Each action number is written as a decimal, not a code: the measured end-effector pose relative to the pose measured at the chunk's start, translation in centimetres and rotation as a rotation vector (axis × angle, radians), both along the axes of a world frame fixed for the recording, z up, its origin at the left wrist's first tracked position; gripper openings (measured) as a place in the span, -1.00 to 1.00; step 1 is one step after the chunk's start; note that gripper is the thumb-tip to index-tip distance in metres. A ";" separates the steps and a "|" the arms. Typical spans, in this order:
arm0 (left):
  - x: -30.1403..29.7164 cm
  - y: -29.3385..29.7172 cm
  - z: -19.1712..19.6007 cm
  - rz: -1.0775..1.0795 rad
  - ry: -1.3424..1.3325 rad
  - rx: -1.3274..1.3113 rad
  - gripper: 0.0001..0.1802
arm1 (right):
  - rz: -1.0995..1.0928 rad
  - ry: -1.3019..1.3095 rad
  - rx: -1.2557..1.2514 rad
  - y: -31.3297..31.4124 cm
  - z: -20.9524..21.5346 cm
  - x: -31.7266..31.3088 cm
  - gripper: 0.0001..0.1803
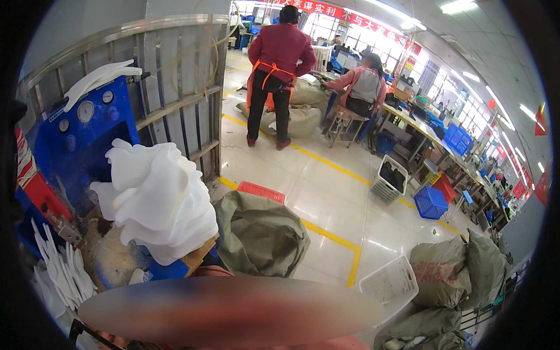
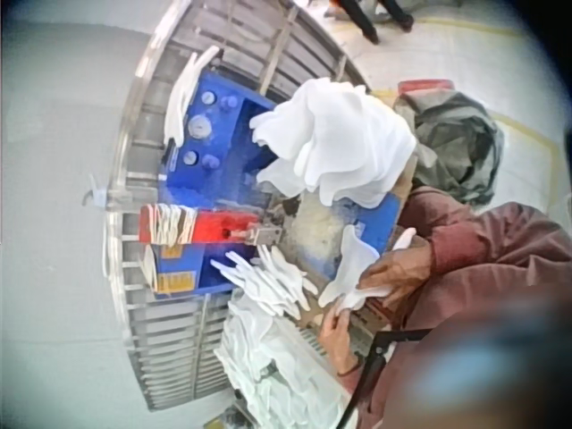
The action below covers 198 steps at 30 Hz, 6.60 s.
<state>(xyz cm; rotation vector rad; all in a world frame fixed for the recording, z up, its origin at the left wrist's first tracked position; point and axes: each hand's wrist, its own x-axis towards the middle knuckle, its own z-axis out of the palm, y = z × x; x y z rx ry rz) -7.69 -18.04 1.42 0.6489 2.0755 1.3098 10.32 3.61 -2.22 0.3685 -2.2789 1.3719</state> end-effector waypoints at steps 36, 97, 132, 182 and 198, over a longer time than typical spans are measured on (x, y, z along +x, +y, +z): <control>0.0 -0.6 -4.4 0.111 0.013 0.070 -0.69 | -0.049 -0.217 -0.060 1.5 -2.0 2.8 -0.30; -3.0 -4.1 -5.8 0.185 0.042 0.053 -0.68 | 0.054 -0.293 0.606 -0.3 1.0 -10.5 -0.35; -7.5 -1.6 -10.1 0.430 0.383 -0.194 -0.78 | 0.012 -0.317 0.727 -2.9 -4.8 -17.4 -0.50; -7.1 2.1 -10.4 0.185 0.528 -0.344 -0.75 | -0.263 -0.484 0.267 3.9 -1.6 -11.7 -0.71; -4.7 4.3 -10.0 0.058 0.700 -0.204 -0.62 | -0.360 -0.431 0.140 4.6 -4.0 -13.5 -0.82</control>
